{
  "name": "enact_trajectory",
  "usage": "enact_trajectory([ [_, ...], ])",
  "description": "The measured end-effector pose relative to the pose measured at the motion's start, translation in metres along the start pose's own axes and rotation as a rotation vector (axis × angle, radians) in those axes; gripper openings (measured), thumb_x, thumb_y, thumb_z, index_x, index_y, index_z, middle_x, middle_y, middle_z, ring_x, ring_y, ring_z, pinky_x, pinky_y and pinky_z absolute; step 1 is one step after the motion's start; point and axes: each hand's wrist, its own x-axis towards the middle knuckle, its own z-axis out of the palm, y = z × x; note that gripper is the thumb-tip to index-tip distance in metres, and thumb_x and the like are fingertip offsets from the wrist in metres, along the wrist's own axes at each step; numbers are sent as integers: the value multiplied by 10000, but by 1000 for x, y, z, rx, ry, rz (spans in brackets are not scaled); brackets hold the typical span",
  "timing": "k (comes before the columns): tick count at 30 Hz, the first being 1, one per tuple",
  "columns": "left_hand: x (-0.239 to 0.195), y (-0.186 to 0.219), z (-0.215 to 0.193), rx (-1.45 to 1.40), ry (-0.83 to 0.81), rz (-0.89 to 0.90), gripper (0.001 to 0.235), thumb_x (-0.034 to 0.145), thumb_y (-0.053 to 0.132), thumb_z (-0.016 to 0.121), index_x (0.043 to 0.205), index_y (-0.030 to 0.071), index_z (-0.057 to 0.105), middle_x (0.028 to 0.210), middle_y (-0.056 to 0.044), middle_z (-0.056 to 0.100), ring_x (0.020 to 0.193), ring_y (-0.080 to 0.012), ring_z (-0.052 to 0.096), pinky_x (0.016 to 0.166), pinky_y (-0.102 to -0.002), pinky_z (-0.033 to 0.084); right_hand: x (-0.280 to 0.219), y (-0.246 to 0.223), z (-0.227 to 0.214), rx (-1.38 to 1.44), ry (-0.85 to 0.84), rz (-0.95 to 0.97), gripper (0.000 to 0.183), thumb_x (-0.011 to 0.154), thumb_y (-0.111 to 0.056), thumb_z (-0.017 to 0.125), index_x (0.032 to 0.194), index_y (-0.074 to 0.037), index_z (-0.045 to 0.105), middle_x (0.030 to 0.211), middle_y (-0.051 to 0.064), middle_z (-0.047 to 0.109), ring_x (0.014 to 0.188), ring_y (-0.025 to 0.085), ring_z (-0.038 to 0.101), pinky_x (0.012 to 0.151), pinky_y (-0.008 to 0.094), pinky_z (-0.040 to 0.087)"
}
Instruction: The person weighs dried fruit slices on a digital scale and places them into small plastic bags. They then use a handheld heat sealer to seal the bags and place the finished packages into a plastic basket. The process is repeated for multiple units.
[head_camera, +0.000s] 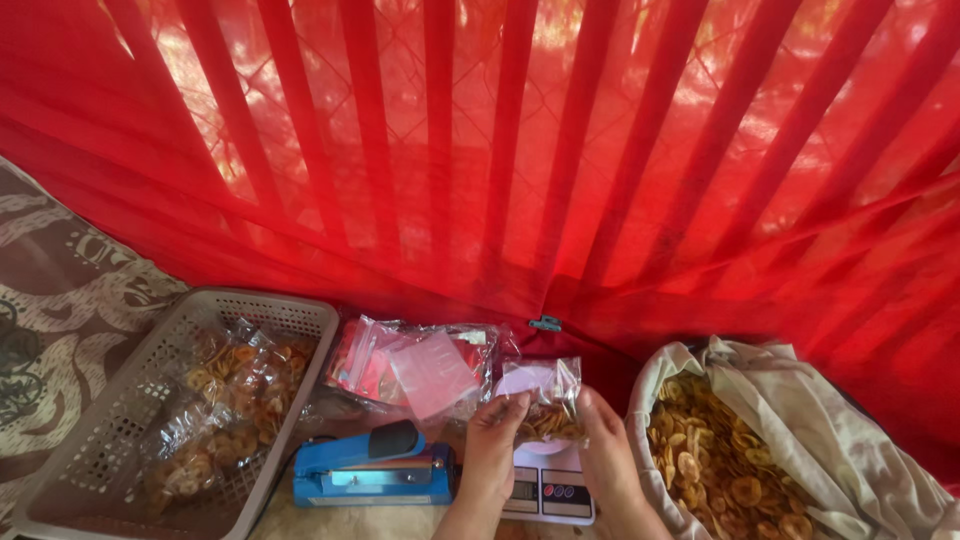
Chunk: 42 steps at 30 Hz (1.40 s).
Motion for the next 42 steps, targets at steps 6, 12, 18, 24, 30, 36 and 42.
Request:
enact_trajectory([
  [6, 1, 1, -6, 110, 18, 103, 179, 915, 142, 768, 972, -28, 768, 906, -85, 795, 790, -127, 723, 741, -278, 578, 28, 27, -21, -47, -69, -132, 118, 986, -77, 694, 1014, 36, 715, 899, 91, 752, 784, 161, 688, 729, 304, 549],
  [12, -3, 3, -7, 74, 49, 27, 268, 941, 146, 700, 1177, 19, 703, 1079, -74, 754, 952, -127, 713, 836, -277, 565, 27, 26, -13, 155, -30, -118, 118, 987, -122, 649, 981, -20, 709, 924, 87, 750, 794, 168, 722, 732, 358, 605],
  [18, -14, -20, -22, -21, -68, -31, 436, 939, 103, 695, 1338, -47, 606, 1246, -144, 675, 1099, -209, 688, 983, -398, 603, 18, 10, -5, 150, -6, -96, 187, 992, -190, 605, 1003, -35, 709, 913, 107, 755, 777, 193, 738, 674, 359, 617],
  [24, -23, -11, -16, -41, -105, -82, 478, 935, 48, 685, 1389, 23, 538, 1288, -118, 655, 1125, -170, 677, 1004, -345, 576, 21, 19, -12, -12, -36, -138, 176, 979, -124, 666, 1067, 15, 729, 942, 110, 764, 805, 177, 730, 707, 317, 605],
  [30, -15, -6, -15, 84, -48, 21, 387, 900, 52, 742, 1274, 30, 645, 1136, -68, 728, 1002, -138, 688, 902, -302, 571, 13, 19, -2, -330, -125, -99, 280, 984, -121, 680, 1134, 102, 758, 969, 134, 789, 845, 150, 717, 778, 287, 579],
  [36, -11, -5, -26, -248, 24, -153, 120, 951, 157, 715, 1037, 77, 692, 988, -49, 746, 864, -155, 725, 764, -346, 607, -3, 4, 12, -457, -265, -99, 442, 846, 12, 727, 1281, 4, 654, 1025, 80, 763, 918, 128, 719, 826, 289, 606],
  [42, -11, 9, -20, -185, 20, -165, 125, 942, 165, 719, 998, 54, 729, 948, -83, 762, 821, -170, 712, 745, -343, 590, 4, 15, -2, -396, -204, -88, 406, 856, 47, 726, 1255, 3, 662, 976, 98, 743, 854, 150, 686, 748, 329, 584],
])
